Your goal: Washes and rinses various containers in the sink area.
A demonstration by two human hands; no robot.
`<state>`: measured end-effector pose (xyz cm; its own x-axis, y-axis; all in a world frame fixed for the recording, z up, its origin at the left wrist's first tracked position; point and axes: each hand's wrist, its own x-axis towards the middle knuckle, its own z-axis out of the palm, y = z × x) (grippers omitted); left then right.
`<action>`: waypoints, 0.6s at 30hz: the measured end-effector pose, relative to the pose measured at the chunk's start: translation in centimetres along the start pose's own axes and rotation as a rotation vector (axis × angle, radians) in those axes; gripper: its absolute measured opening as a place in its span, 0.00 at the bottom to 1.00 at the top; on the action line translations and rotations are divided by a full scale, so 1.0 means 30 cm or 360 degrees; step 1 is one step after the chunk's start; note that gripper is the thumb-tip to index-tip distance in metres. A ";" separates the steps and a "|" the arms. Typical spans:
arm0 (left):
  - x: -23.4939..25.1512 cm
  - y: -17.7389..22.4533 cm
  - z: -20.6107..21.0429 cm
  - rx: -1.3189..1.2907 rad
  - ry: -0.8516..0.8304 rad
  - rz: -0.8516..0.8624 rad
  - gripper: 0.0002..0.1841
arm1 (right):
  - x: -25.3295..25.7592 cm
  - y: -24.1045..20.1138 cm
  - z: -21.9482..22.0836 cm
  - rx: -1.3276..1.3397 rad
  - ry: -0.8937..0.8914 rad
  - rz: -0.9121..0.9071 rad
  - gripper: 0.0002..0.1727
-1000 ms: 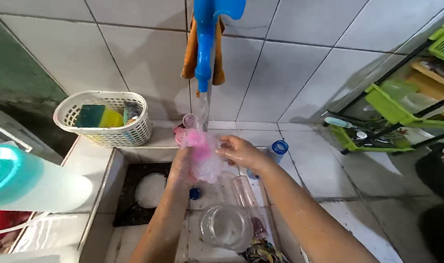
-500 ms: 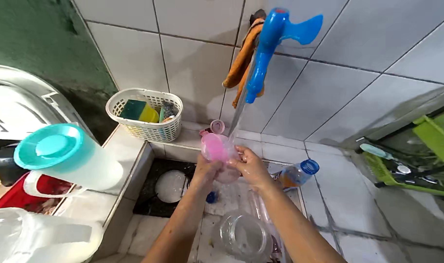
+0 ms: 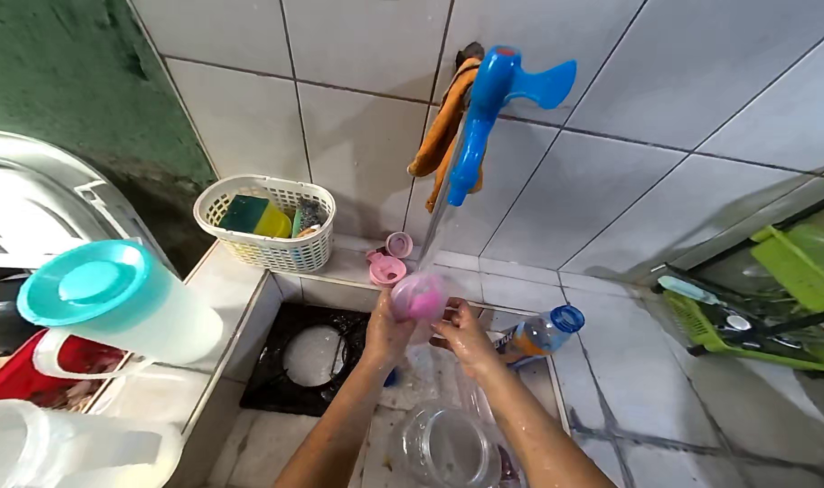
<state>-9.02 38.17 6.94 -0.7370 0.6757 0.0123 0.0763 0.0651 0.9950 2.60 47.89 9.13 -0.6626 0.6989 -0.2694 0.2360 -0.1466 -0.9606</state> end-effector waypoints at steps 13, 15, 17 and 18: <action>-0.026 -0.006 -0.032 -0.1035 -0.0030 -0.0230 0.33 | 0.104 -0.147 0.066 -0.0482 -0.0065 -0.0505 0.27; -0.055 0.027 -0.024 -0.1232 -0.0047 -0.0486 0.25 | 0.115 -0.236 0.088 -0.0953 -0.0013 -0.0445 0.29; -0.084 0.041 -0.010 -0.1309 -0.0152 -0.0655 0.23 | 0.135 -0.287 0.118 -0.1302 0.0000 -0.0367 0.31; -0.094 0.040 0.004 -0.1352 -0.0211 -0.0691 0.22 | 0.137 -0.310 0.132 -0.1441 -0.0024 -0.0354 0.30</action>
<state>-6.77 36.41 8.08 -0.5005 0.7990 -0.3332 -0.7353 -0.1892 0.6508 -5.12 49.35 16.71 -0.7668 0.6352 -0.0926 0.5628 0.5958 -0.5729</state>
